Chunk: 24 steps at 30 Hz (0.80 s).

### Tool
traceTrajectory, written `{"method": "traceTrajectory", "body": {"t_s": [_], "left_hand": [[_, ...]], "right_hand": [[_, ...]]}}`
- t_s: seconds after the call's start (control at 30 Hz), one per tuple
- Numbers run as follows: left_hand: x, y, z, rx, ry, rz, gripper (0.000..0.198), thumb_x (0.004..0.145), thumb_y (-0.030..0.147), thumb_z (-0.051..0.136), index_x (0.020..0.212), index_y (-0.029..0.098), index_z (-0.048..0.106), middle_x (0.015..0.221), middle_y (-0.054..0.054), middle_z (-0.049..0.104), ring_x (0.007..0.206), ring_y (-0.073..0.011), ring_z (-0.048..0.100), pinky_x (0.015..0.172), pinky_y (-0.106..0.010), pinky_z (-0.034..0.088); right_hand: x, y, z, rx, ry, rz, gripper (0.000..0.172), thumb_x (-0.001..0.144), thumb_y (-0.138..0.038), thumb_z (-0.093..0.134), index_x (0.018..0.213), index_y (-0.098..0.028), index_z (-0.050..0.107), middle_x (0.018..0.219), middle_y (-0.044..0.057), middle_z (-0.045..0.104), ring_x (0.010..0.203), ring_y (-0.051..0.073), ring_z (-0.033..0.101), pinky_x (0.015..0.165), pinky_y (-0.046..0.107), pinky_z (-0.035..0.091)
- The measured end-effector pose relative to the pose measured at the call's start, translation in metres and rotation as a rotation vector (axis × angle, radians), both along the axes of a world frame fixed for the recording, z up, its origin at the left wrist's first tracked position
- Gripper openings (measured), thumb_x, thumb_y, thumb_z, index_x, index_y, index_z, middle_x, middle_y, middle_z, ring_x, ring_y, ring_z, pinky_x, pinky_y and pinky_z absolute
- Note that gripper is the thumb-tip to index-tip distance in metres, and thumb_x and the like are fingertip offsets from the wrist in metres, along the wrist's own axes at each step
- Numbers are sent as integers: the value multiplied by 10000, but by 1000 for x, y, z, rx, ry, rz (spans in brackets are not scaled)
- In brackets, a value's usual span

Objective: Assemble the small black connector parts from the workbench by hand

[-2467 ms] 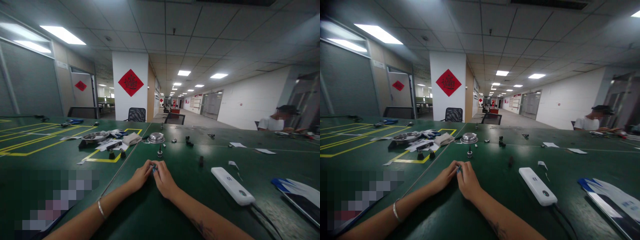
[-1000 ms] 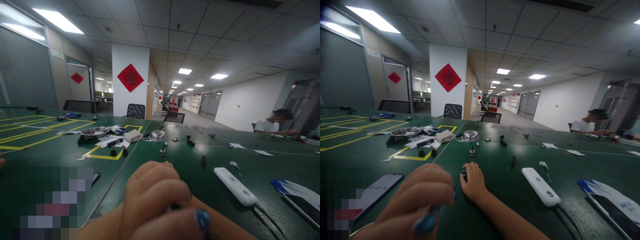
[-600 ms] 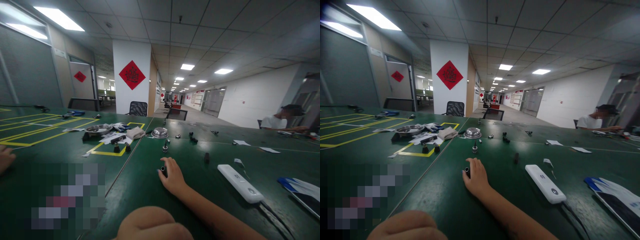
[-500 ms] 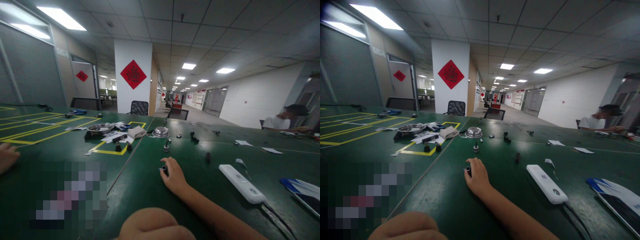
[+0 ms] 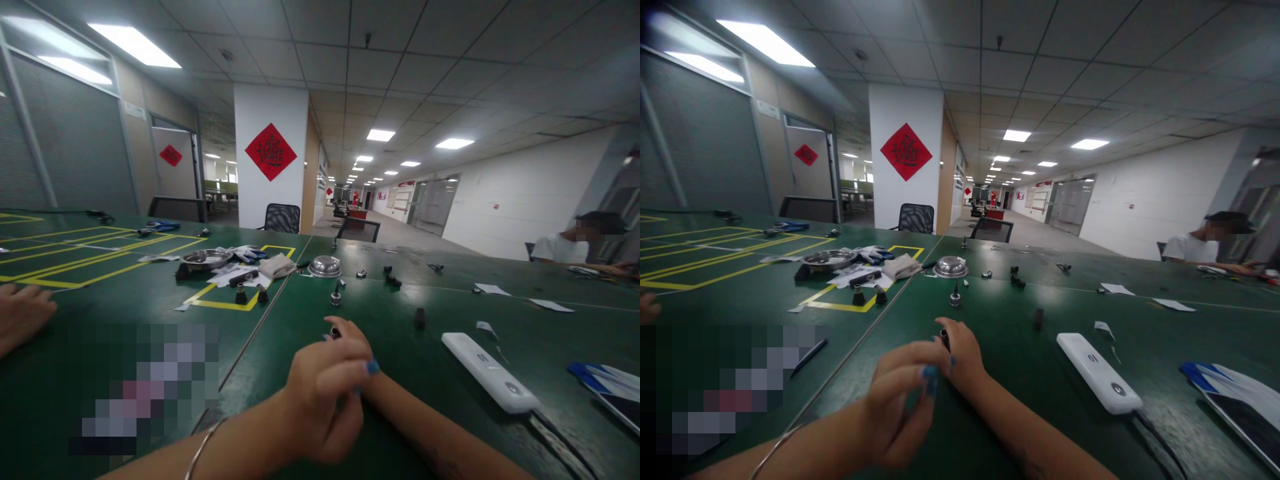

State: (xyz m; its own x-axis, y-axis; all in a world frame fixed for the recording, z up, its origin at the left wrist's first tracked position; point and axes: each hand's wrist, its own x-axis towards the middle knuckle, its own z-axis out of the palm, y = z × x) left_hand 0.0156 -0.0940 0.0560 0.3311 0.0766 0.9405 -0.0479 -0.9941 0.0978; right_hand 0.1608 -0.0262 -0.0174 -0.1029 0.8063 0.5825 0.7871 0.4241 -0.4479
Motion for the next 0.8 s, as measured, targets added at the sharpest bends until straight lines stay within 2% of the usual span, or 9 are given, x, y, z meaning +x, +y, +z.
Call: {"method": "traceTrajectory", "body": {"t_s": [0.07,0.1,0.17,0.23,0.3,0.37,0.47,0.53,0.8], "left_hand": [[2,28,-13,-13,81,54,499,710,65,427,1160,265,347,1022,-57,579,875,-186,585,757,-323,482],[3,43,-23,-88,124,150,455,704,58,413,1118,244,369,1026,-71,557,918,-201,561,788,-348,470],[3,72,-44,-316,175,407,416,665,42,391,1048,203,386,1018,-84,524,981,-226,518,878,-418,422],[2,93,-62,-631,241,551,439,608,10,403,1008,189,376,1034,-84,514,1040,-230,498,930,-425,386],[2,104,-74,-864,333,526,486,568,-6,453,1002,189,353,1031,-75,550,1060,-230,510,935,-403,388],[2,107,-80,-940,409,421,583,558,10,534,1064,196,312,1061,-69,584,1058,-235,533,932,-387,395],[2,104,-81,-944,442,285,707,601,105,631,1168,219,223,1126,-73,593,1025,-231,571,922,-375,409],[2,103,-80,-964,403,234,663,668,159,621,1183,221,209,1087,-70,619,981,-215,597,893,-355,430],[3,103,-85,-909,367,274,582,752,185,562,1237,195,242,886,-20,644,842,-183,615,803,-306,451]], "right_hand": [[1,0,-1,-6,20,-6,294,803,-186,529,1094,-203,571,913,61,628,837,211,579,773,327,454],[2,-1,-1,-9,31,-11,273,807,-193,528,1074,-205,584,894,57,630,823,211,582,762,329,456],[2,-1,-1,-16,54,-17,223,817,-194,516,1019,-208,611,869,50,630,810,206,587,753,330,459],[3,0,-2,-20,75,-13,214,814,-181,515,995,-214,625,880,47,632,823,197,590,761,322,459],[4,1,-2,-23,92,-7,220,805,-170,518,988,-214,632,888,48,633,829,194,593,762,319,461],[4,2,-3,-25,106,0,212,802,-169,518,972,-208,638,881,49,636,824,193,597,751,316,466],[5,3,-3,-27,116,13,173,799,-172,522,916,-199,647,843,42,643,798,187,603,732,308,475],[4,2,-3,-24,117,21,160,793,-170,527,890,-196,652,824,39,642,788,183,606,731,306,478],[3,2,-6,-8,127,36,273,779,-127,496,1003,-191,638,914,60,648,848,182,612,787,312,480]]}}
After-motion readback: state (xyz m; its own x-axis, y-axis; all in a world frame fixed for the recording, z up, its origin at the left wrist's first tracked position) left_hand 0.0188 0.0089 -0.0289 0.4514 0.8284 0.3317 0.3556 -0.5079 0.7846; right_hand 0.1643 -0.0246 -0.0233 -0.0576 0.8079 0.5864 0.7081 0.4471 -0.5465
